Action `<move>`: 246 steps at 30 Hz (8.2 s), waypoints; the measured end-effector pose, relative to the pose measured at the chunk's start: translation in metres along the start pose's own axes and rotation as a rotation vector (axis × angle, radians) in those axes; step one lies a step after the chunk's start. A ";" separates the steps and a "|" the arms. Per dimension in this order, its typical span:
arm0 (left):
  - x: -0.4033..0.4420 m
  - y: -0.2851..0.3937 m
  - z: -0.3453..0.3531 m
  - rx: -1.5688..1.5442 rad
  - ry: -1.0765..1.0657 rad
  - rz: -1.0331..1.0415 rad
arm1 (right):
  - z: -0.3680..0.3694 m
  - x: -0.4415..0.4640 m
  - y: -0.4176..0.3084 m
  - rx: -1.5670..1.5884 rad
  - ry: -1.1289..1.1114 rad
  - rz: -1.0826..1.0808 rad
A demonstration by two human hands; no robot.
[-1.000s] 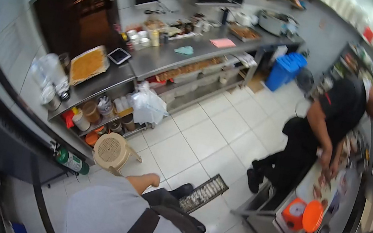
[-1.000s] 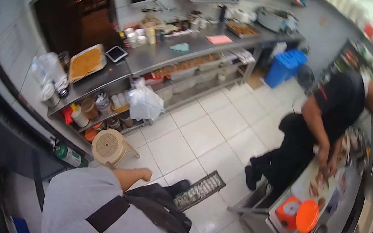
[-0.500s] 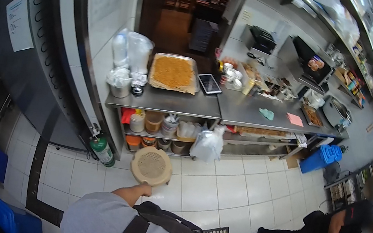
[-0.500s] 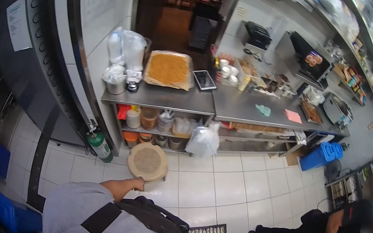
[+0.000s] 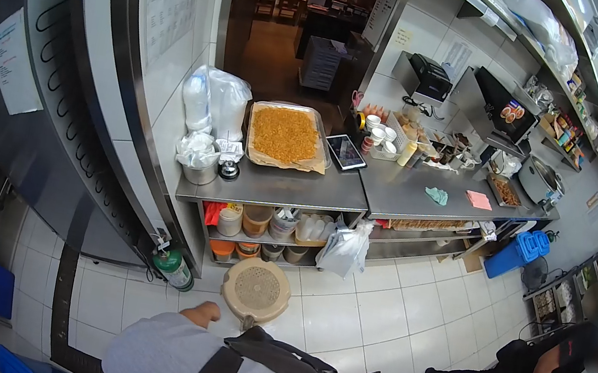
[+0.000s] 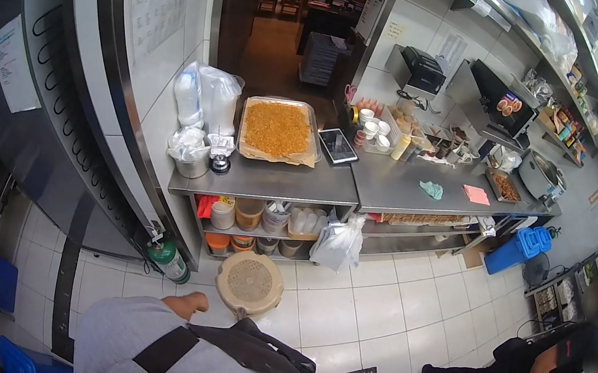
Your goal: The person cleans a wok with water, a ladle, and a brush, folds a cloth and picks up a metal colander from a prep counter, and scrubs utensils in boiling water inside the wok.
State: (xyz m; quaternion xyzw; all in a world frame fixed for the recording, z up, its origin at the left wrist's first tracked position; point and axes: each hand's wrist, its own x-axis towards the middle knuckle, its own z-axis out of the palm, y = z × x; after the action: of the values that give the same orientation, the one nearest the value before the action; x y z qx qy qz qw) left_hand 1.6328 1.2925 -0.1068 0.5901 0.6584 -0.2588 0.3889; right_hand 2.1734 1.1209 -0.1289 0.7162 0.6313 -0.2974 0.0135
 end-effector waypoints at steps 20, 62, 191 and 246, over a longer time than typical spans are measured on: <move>0.011 0.065 -0.047 0.207 -0.029 0.153 | 0.005 -0.172 -0.054 0.270 0.513 0.239; 0.012 0.078 -0.017 0.240 -0.086 0.217 | 0.036 -0.142 -0.060 0.339 0.341 0.331; -0.683 1.210 1.222 1.949 -0.319 1.693 | 0.429 -1.019 0.526 1.081 0.838 2.103; -0.575 1.959 1.288 1.222 -0.488 0.982 | -0.155 -1.295 1.618 0.779 0.894 2.283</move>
State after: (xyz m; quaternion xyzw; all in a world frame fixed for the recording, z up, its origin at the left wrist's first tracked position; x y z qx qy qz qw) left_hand 3.8159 0.2629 -0.1313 0.8458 -0.0351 -0.4933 0.2001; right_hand 3.6788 -0.3063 -0.0033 0.8419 -0.5146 -0.0166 -0.1617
